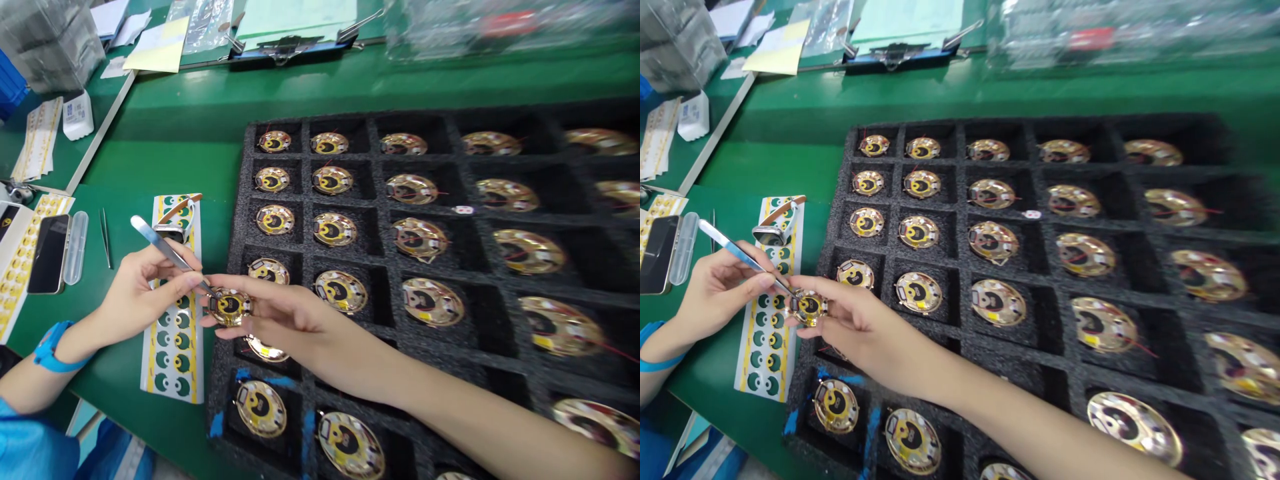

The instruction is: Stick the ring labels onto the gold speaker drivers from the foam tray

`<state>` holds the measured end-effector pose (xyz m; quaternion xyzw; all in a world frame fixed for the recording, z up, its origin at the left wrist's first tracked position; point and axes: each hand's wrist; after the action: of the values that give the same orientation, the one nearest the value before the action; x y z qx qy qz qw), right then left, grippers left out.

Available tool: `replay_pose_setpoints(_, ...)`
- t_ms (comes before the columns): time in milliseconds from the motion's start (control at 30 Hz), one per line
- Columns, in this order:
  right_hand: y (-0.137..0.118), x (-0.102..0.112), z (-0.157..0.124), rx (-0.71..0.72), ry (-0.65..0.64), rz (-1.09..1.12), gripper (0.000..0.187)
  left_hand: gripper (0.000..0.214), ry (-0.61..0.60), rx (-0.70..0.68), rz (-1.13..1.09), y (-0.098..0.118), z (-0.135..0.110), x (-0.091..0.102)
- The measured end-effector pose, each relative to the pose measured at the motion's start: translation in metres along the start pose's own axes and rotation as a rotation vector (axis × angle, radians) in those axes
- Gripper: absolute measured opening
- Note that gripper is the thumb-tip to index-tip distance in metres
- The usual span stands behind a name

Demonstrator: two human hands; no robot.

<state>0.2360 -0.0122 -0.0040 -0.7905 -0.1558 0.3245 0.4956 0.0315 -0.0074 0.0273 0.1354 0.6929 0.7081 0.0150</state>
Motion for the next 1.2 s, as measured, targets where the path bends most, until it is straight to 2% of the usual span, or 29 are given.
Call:
replay_pose_setpoints(400,0.0025,0.0006,-0.0003,0.003,0.053,-0.091,0.053,0.01,-0.004,-0.009,0.007,0.0008,0.0008,-0.0003)
replay_pose_setpoints(533,-0.0004,-0.0025,0.0005,0.035,0.057,-0.089,0.05,0.009,0.002,-0.007,0.029,0.0019,0.0009,-0.0004)
replay_pose_setpoints(700,0.0014,-0.001,-0.0004,0.004,0.065,-0.129,0.049,0.008,0.008,-0.01,0.032,0.0014,0.0013,-0.0005)
replay_pose_setpoints(900,0.0051,-0.0027,0.001,0.049,0.054,-0.012,0.039,0.006,0.016,-0.023,0.025,0.0007,0.001,-0.0009)
replay_pose_setpoints(1033,0.0079,-0.0032,0.0011,0.056,0.083,-0.027,0.037,0.006,0.016,-0.029,0.028,0.0017,-0.0005,-0.0018)
replay_pose_setpoints(1200,0.0089,-0.0034,0.0001,0.075,0.113,-0.047,0.038,0.003,0.017,-0.09,0.037,0.0014,-0.0021,-0.0027)
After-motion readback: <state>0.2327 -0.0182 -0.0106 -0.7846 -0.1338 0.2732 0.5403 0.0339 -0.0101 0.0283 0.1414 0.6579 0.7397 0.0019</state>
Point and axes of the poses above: each hand's wrist, its own z-axis towards the middle knuckle, its own x-axis out of the back of the hand, y = z × x, and after that the axes turned 5 degrees about y, right-handed
